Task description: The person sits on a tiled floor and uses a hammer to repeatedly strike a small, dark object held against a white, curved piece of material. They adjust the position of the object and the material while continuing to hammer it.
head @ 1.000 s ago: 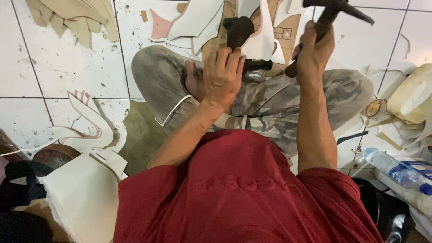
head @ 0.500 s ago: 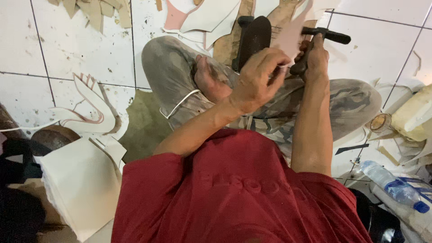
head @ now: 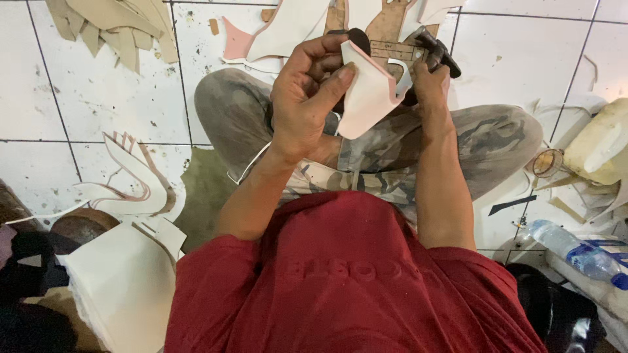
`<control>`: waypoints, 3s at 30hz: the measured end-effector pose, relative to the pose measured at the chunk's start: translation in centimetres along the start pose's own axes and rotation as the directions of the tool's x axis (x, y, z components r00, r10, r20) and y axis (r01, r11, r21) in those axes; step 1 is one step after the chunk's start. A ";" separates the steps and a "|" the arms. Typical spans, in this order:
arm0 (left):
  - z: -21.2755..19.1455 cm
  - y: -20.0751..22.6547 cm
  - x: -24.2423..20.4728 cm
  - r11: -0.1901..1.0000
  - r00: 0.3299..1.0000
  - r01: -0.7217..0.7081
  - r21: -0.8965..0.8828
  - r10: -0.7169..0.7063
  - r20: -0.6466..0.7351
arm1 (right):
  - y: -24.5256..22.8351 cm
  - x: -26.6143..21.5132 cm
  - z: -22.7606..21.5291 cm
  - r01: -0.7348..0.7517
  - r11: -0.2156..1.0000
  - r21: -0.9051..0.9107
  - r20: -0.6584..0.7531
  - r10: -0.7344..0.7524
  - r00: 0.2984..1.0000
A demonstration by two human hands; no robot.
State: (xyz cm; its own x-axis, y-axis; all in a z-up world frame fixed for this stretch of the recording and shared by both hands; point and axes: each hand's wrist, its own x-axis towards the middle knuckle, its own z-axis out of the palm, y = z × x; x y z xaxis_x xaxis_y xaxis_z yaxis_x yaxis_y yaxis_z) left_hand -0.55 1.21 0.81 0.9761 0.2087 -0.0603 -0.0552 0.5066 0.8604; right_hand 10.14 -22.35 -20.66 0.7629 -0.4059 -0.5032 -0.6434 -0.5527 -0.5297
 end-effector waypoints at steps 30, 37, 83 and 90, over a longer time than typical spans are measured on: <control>0.5 0.8 -0.8 0.993 0.970 -0.105 0.058 0.090 0.225 | -8.3 -19.6 -7.3 0.557 0.434 0.708 0.114 -0.849 0.516; 0.4 1.4 -0.9 0.870 0.950 -0.308 0.384 0.259 0.174 | -11.9 -24.4 -10.2 0.663 0.419 0.621 0.108 -0.883 0.457; 1.8 -4.3 0.5 0.940 0.991 -0.083 0.330 0.045 0.123 | -1.8 -17.4 -8.2 0.338 0.624 0.705 0.245 -0.661 0.709; -2.6 -5.9 0.4 0.921 0.995 -0.064 0.384 0.029 0.096 | -0.9 -12.3 -11.4 0.448 0.468 0.762 -0.094 -0.604 0.791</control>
State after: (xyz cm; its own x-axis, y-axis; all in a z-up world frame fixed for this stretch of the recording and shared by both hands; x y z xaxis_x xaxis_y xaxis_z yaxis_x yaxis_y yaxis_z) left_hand -0.36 0.47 -5.58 0.9898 0.1418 0.0133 -0.0321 0.1317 0.9908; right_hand 2.06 -25.17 -6.25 0.9983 -0.0559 -0.0139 -0.0075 0.1142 -0.9934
